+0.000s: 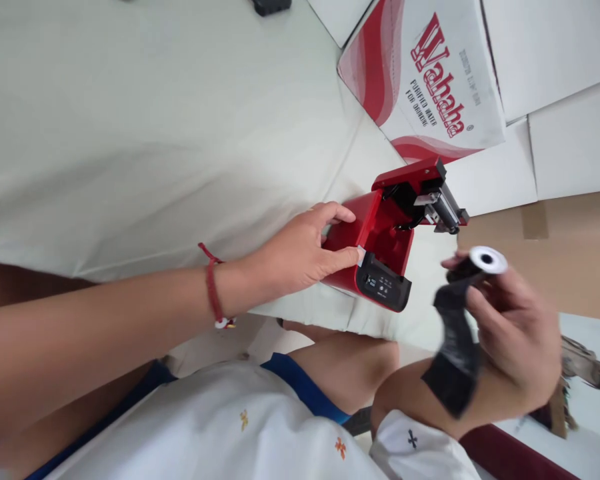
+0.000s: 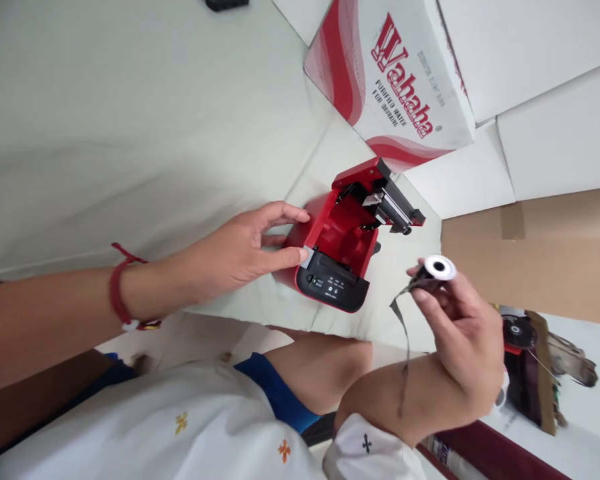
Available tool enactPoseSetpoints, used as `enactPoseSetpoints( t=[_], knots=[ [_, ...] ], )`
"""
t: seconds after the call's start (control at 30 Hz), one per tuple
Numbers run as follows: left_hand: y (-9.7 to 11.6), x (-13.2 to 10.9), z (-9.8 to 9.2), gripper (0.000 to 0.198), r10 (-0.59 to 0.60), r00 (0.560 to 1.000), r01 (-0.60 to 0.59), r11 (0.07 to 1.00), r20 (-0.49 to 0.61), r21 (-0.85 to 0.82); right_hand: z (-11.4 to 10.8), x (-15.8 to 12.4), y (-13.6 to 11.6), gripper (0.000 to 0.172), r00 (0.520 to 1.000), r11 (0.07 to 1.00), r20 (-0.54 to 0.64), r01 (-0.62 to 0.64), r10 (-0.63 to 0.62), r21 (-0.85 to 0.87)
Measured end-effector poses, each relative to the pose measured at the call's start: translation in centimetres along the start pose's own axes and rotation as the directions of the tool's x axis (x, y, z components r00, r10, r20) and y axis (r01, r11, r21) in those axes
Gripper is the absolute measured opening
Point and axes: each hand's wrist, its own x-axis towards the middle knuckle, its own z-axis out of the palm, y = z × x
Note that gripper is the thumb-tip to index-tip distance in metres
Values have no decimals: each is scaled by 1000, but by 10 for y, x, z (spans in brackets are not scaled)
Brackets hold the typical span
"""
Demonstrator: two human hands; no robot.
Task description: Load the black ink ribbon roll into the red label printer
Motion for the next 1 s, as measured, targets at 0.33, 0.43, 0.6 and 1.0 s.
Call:
enactPoseSetpoints(
  t=[0.33,0.43,0.6,1.0],
  knots=[
    [-3,8,6,44,95,992,-82,987,-83,141,45,33,105,42,902,883,156,-338,402,-325],
    [-4,7,6,43,108,991,-96,984,-74,150,60,42,108,47,912,888,137,-329,388,-322],
    [-4,7,5,39,102,992,-90,984,-73,153,48,46,88,65,938,928,129,-285,321,-241],
    [5,4,3,37,74,996,-65,982,-44,176,44,52,69,55,936,976,309,-117,169,-181]
  ],
)
